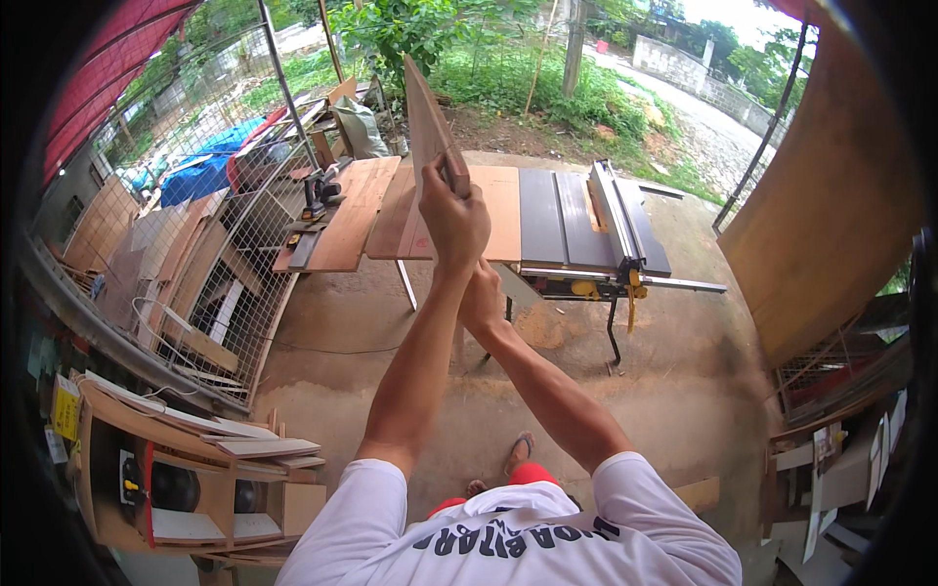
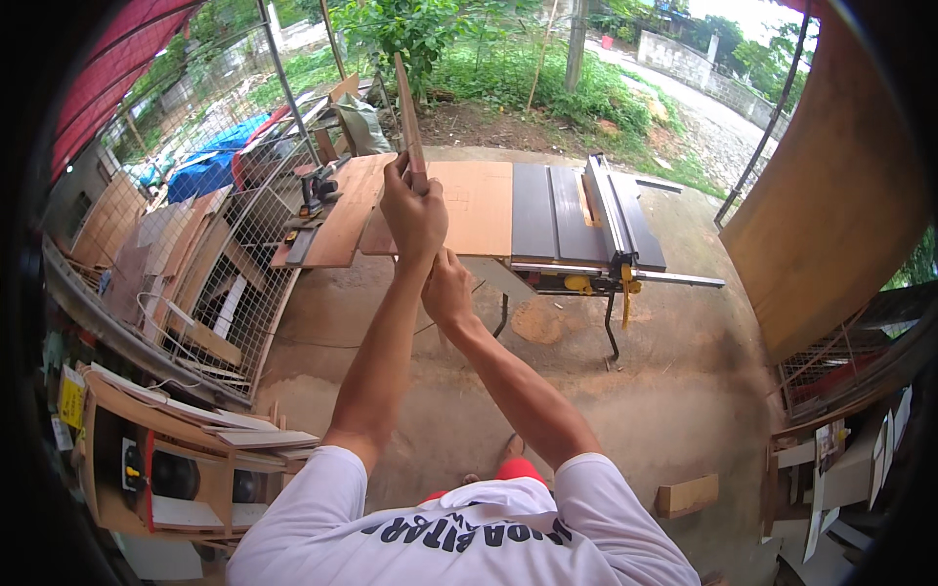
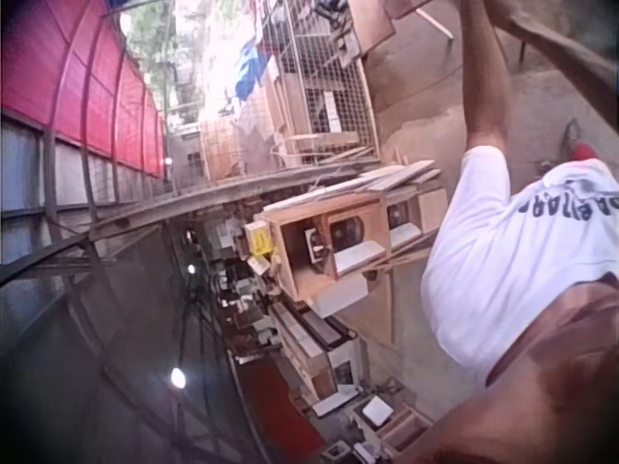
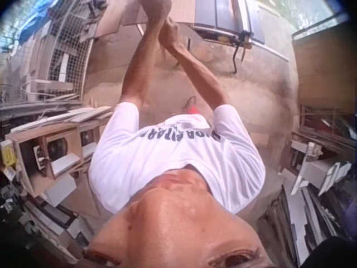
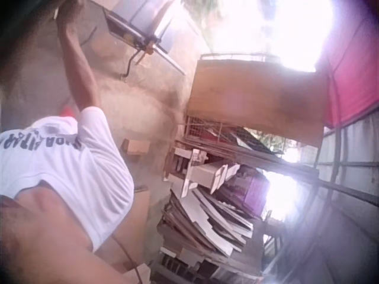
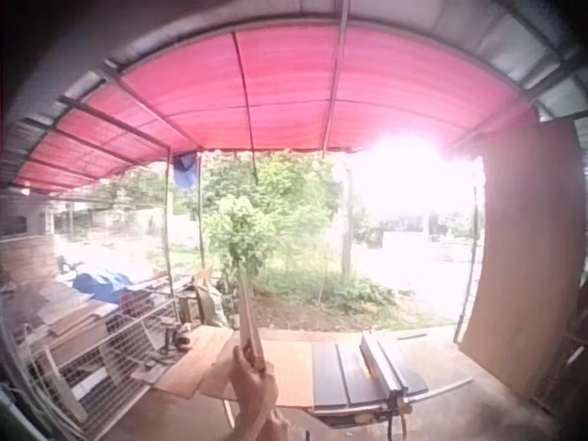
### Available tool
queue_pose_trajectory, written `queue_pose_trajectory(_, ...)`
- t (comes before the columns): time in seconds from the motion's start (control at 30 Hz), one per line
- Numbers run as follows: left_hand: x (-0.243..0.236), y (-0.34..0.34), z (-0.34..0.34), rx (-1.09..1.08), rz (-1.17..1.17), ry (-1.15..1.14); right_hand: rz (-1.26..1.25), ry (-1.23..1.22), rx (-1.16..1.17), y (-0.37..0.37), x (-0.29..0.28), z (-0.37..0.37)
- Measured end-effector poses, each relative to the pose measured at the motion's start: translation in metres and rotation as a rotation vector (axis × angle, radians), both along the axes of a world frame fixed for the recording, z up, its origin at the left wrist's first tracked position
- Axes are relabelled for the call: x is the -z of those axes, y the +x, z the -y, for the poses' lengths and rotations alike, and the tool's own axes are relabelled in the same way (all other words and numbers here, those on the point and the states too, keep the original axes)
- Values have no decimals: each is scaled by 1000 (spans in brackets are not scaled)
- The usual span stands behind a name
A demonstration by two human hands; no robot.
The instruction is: The person positions a large sheet of plywood on a table saw, aligns it with the blade, and cuts it into smaller pieces. The person then uses a push block to guide the wood through the saw for safety.
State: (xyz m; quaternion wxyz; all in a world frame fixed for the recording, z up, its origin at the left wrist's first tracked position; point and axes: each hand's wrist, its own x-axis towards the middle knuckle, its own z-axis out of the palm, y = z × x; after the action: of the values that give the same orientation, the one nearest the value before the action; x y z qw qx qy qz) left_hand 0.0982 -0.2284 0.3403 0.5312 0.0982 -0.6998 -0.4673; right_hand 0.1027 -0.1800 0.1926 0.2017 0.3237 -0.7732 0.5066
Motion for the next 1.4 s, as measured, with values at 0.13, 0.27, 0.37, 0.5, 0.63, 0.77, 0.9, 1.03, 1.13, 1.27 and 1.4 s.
queue_pose_trajectory(0.13,-6,28,30,-117,31,-11,37,35,18,12,-19,10)
queue_pose_trajectory(0.27,4,47,32,-154,90,-9,16,130,-14,11,-13,5)
queue_pose_trajectory(0.37,-1,40,33,-137,28,-32,63,158,-73,10,-23,6)
queue_pose_trajectory(0.5,5,38,28,-117,35,-87,83,121,-44,12,-18,-2)
queue_pose_trajectory(0.63,22,29,22,-234,45,-332,215,27,-71,5,-16,-14)
queue_pose_trajectory(0.77,94,38,0,-289,140,-85,137,21,-116,0,1,-29)
queue_pose_trajectory(0.9,111,55,-17,-135,226,-57,132,-9,-158,-7,22,-39)
queue_pose_trajectory(1.03,108,60,-13,-199,209,-173,91,-11,-184,-4,19,-36)
queue_pose_trajectory(1.13,102,60,-20,-231,278,-164,47,15,-197,-12,22,-34)
queue_pose_trajectory(1.27,89,54,-22,-252,261,-173,-14,106,-205,-31,19,-31)
queue_pose_trajectory(1.4,83,47,-21,-278,288,-184,18,92,-226,-38,9,-35)
